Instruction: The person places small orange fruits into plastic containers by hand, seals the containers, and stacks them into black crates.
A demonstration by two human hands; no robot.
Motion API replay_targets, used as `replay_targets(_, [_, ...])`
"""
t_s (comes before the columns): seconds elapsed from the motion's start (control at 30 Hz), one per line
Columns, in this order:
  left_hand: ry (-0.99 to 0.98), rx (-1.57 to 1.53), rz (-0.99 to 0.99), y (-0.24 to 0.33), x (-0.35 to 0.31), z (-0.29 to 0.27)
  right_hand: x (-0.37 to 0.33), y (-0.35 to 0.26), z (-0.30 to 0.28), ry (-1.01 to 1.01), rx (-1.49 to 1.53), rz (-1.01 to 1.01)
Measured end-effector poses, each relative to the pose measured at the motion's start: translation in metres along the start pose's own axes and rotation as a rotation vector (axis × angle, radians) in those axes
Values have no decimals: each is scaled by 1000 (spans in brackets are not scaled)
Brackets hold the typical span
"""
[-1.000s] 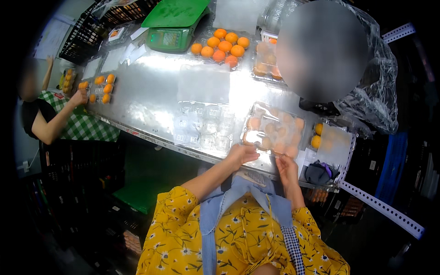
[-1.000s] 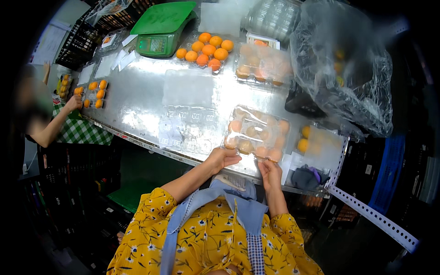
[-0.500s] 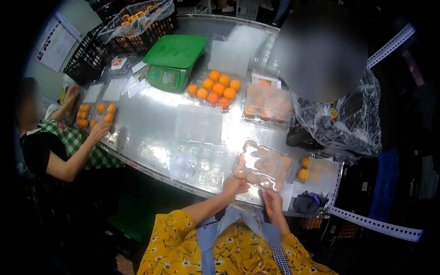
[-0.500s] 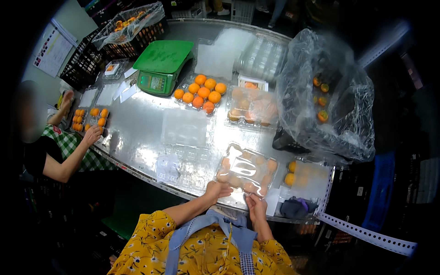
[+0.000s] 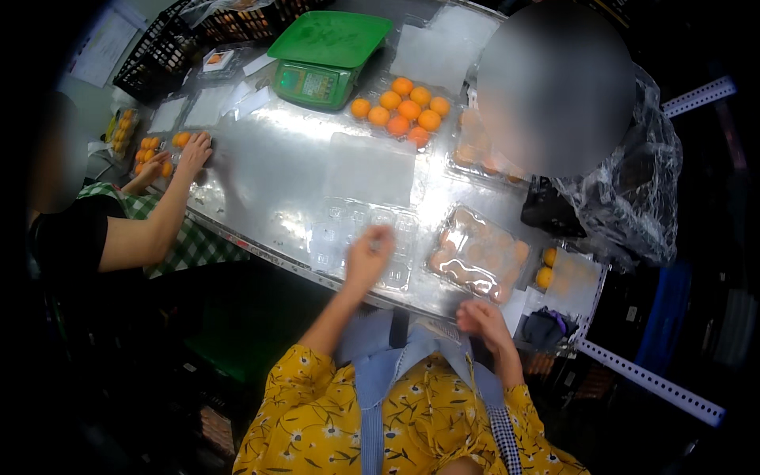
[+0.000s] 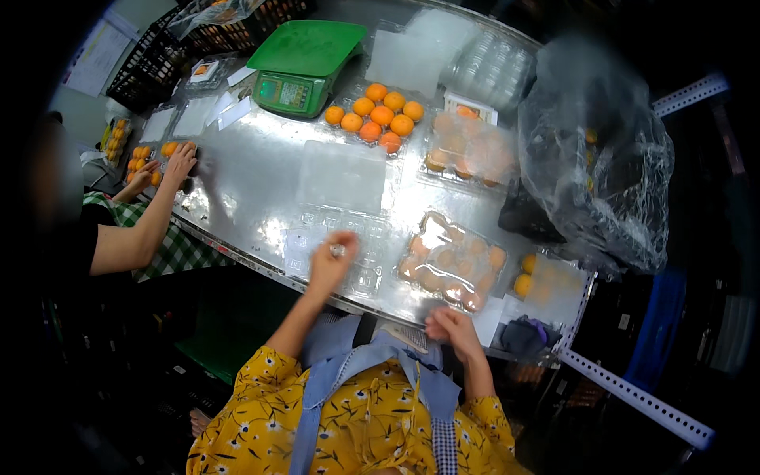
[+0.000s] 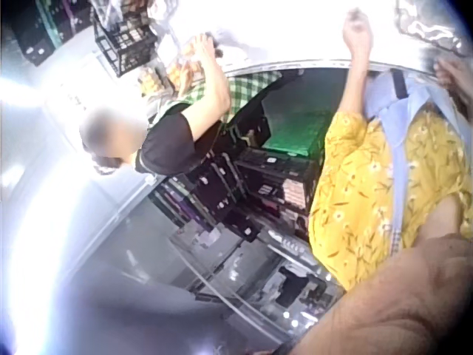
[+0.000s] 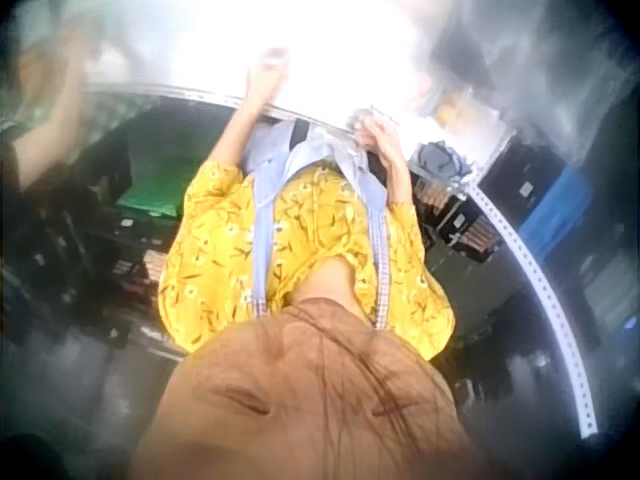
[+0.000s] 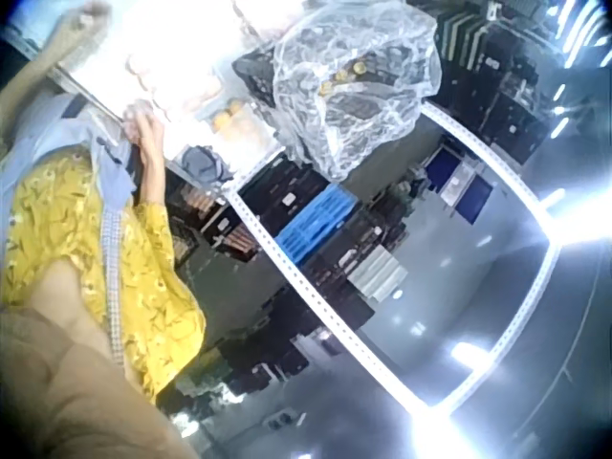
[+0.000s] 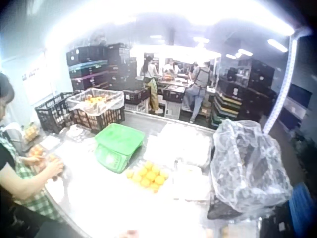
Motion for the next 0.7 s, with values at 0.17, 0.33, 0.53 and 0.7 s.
replay_targets(0.17, [560, 619, 345, -37, 57, -104, 56, -87, 42, 106, -256, -404])
replay_targets(0.33, [260, 222, 41, -94, 98, -106, 127, -129, 70, 405, -836, -453])
replay_targets(0.53, [55, -372, -107, -100, 88, -98, 132, -155, 76, 209, -338, -207])
replay_targets(0.7, [14, -371, -130, -41, 71, -86, 105, -178, 88, 6, 121, -289])
Point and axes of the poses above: each hand's wrist, its own x-axis towards the middle knuckle, its own z-axis out of the palm, y = z × x, the point moved 9 cm from there along x, towards the middle knuckle, and after that the axes turned 12 degrees about -x, right-handed, at the moved point
